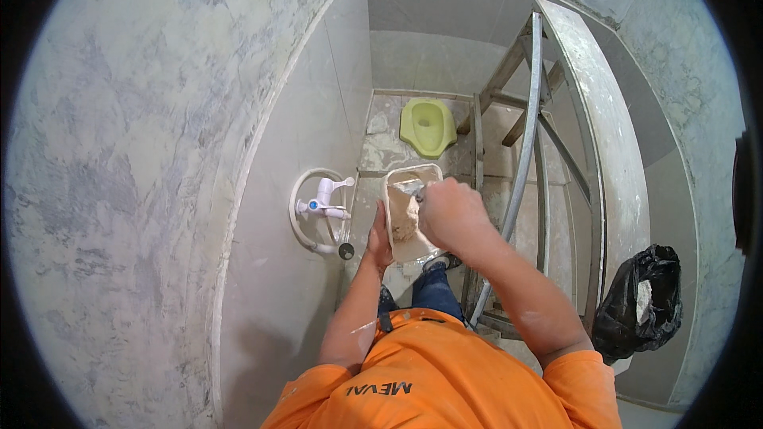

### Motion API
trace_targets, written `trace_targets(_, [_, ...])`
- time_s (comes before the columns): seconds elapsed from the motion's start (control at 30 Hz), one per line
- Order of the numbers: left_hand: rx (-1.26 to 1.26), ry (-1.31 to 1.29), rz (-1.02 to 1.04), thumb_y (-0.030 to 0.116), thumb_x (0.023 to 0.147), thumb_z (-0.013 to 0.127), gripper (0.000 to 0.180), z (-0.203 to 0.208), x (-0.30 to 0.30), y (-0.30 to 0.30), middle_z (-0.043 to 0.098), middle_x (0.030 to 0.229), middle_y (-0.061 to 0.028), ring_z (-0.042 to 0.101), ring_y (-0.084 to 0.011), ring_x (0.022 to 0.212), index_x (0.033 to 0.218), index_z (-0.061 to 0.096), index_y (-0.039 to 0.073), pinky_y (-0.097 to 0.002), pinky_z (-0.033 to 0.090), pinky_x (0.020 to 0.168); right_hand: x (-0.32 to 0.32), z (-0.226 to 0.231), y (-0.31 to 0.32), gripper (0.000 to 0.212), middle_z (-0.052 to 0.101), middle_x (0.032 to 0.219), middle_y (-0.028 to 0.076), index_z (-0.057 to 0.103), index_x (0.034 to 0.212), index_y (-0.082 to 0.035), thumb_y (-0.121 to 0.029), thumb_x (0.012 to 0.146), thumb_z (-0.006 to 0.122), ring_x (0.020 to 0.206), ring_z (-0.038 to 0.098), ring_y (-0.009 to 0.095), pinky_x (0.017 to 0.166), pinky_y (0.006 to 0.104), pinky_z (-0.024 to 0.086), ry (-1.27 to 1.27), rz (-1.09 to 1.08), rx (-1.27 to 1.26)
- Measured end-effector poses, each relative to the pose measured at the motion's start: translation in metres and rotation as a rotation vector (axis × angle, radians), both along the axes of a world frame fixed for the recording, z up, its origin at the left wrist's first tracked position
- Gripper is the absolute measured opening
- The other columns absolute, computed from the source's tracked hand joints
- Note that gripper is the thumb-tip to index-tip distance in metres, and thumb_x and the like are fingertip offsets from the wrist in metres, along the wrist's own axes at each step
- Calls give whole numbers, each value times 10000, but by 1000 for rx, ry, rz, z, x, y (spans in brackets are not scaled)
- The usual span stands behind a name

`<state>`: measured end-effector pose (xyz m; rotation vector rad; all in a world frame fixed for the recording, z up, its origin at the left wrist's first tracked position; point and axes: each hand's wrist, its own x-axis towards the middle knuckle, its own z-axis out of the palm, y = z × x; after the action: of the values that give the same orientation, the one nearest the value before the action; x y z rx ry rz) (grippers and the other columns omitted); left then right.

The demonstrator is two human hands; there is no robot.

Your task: The person applies plaster to a wall using a putty knife, then scoops more material from a bag into a plastic container.

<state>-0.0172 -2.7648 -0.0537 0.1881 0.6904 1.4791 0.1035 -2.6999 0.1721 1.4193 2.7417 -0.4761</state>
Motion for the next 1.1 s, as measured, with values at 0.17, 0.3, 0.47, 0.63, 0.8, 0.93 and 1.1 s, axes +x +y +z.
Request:
trace_targets(0.17, [-9, -157, 12, 700, 1014, 388, 749, -14, 0, 5, 628, 1367, -93, 626, -283, 1214, 1485, 506, 130, -435, 506, 1046, 9, -14, -24, 185, 707, 867, 291, 731, 840, 26, -125, 824, 626, 861, 722, 443, 806, 517, 584, -40, 65, -101])
trace_targets(0.3, [21, -179, 75, 674, 1023, 401, 716, -22, -1, 13, 633, 1366, -104, 630, -294, 1217, 1483, 509, 136, -455, 510, 1049, 26, -35, -34, 201, 702, 838, 288, 722, 907, 33, -135, 849, 627, 829, 717, 448, 796, 524, 581, -72, 113, -154])
trace_targets(0.47, [139, -391, 25, 655, 1030, 402, 702, -25, -13, 4, 616, 1390, -122, 621, -311, 1233, 1490, 498, 134, -480, 505, 1058, 24, -20, -12, 241, 698, 851, 271, 725, 1022, 0, -191, 928, 610, 822, 701, 454, 770, 550, 564, 72, 35, -98])
trace_targets(0.63, [194, -359, 50, 651, 1032, 402, 723, -8, -31, 1, 580, 1426, -131, 596, -329, 1260, 1507, 455, 108, -498, 484, 1086, 23, -60, -34, 299, 682, 868, 259, 622, 1194, 5, -159, 959, 537, 749, 689, 449, 683, 541, 560, 17, 123, 77])
trace_targets(0.8, [105, -277, 181, 644, 1032, 421, 732, -1, -35, -11, 583, 1416, -138, 597, -315, 1249, 1506, 452, 87, -476, 492, 1070, 23, -72, -89, 307, 688, 910, 301, 606, 1187, 24, -120, 932, 512, 827, 702, 475, 743, 557, 566, -16, 52, -113])
trace_targets(0.93, [133, -243, 268, 642, 1032, 420, 732, 5, -32, -25, 587, 1408, -133, 607, -301, 1235, 1504, 455, 83, -446, 508, 1050, 21, -73, -96, 240, 675, 909, 355, 629, 1050, 80, -127, 950, 560, 870, 684, 511, 773, 579, 537, 258, 2, -325])
trace_targets(1.1, [171, -193, 267, 645, 1033, 414, 742, 5, -22, -37, 588, 1406, -136, 610, -301, 1236, 1508, 448, 76, -461, 514, 1044, 22, -61, -99, 227, 553, 670, 70, 603, 906, 19, -155, 1026, 521, 494, 514, 166, 436, 343, 379, 582, -366, -817])
